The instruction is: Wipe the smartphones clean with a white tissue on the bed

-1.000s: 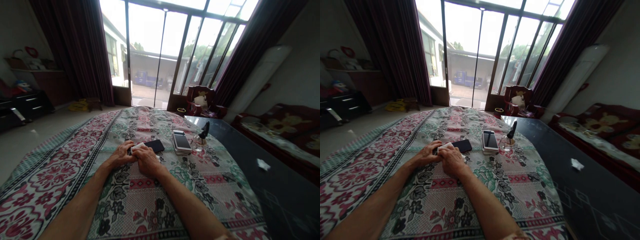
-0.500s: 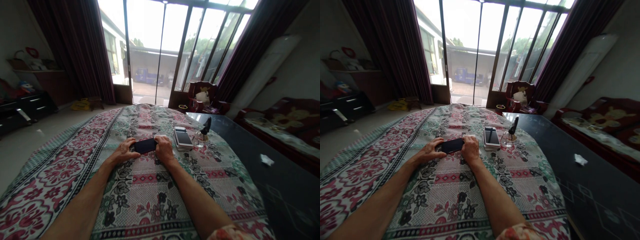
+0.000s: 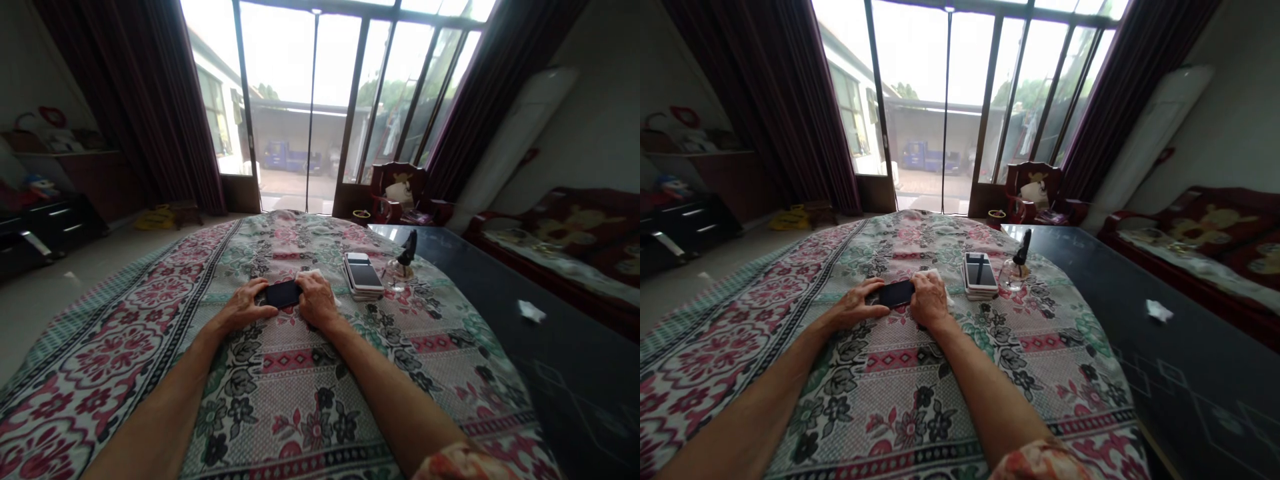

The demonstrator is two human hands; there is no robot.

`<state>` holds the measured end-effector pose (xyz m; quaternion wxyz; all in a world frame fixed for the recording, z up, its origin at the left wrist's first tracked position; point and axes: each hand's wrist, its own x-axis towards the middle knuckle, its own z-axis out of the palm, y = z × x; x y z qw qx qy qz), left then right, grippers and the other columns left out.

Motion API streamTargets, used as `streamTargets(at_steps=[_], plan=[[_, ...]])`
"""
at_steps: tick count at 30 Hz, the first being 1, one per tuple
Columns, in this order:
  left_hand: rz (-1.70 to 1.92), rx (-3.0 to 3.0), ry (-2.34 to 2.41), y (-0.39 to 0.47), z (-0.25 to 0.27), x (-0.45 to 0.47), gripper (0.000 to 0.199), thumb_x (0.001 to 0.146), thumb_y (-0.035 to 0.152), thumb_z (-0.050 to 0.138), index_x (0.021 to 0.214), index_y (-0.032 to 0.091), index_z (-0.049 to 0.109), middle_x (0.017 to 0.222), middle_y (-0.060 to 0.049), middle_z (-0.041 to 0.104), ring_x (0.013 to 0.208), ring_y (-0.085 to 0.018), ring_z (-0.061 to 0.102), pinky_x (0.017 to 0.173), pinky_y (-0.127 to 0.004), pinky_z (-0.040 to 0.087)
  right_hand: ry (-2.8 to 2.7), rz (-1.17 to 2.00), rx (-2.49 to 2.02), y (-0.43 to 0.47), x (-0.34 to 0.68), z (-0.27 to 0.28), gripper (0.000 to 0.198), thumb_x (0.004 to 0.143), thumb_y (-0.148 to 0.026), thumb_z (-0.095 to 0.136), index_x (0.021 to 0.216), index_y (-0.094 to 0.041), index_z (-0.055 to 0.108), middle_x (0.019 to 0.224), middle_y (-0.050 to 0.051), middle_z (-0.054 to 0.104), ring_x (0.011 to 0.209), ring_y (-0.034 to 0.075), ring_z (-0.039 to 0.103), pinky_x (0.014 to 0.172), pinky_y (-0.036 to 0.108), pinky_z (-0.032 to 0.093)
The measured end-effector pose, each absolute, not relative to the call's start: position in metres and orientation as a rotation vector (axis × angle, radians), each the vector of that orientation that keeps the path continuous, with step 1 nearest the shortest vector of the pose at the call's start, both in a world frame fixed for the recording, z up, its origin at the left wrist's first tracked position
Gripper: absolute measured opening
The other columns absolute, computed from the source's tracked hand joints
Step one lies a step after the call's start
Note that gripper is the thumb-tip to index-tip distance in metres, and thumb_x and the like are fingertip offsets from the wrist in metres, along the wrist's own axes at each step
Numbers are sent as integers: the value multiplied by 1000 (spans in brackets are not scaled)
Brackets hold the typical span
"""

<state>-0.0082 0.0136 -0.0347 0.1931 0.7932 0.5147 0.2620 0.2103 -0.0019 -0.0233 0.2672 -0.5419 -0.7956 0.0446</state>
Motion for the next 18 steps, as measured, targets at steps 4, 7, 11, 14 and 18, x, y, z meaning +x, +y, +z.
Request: streamTargets(at_steps=[4, 7, 11, 14, 18], plan=[[756, 2229, 1445, 14, -36, -9, 67, 64, 52, 74, 121, 17, 65, 138, -14, 57, 129, -36, 51, 112, -47, 37, -2236, 131, -1339, -4, 200, -25, 37, 86, -10, 46, 116, -20, 65, 133, 5, 61, 124, 21, 46, 106, 34, 33], [757, 2226, 1451, 14, -36, -9, 66, 62, 52, 75, 118, 19, 67, 138, -14, 57, 128, -37, 52, 111, -47, 38, -2319, 157, -1238, 0, 201, -26, 35, 86, -8, 46, 112, -21, 66, 132, 3, 61, 123, 20, 48, 105, 34, 34], [769, 2226, 1450, 15, -37, -8, 63, 62, 50, 75, 117, 20, 67, 138, -12, 58, 127, -36, 53, 110, -48, 39, -2479, 226, -1043, 9, 212, -23, 35, 83, -4, 46, 107, -21, 65, 133, 3, 61, 123, 17, 50, 105, 33, 36], [741, 2230, 1456, 17, -40, -10, 64, 64, 51, 74, 119, 19, 66, 140, -14, 55, 129, -35, 51, 111, -47, 37, -2536, 255, -923, 14, 216, -21, 33, 83, -2, 46, 104, -20, 64, 131, 4, 62, 121, 17, 51, 104, 33, 37], [716, 2246, 1467, 20, -44, -13, 66, 64, 52, 74, 120, 19, 65, 142, -15, 53, 132, -36, 48, 112, -47, 35, -2583, 267, -833, 15, 211, -20, 30, 83, -4, 48, 101, -23, 62, 130, 3, 62, 121, 18, 51, 102, 35, 38]])
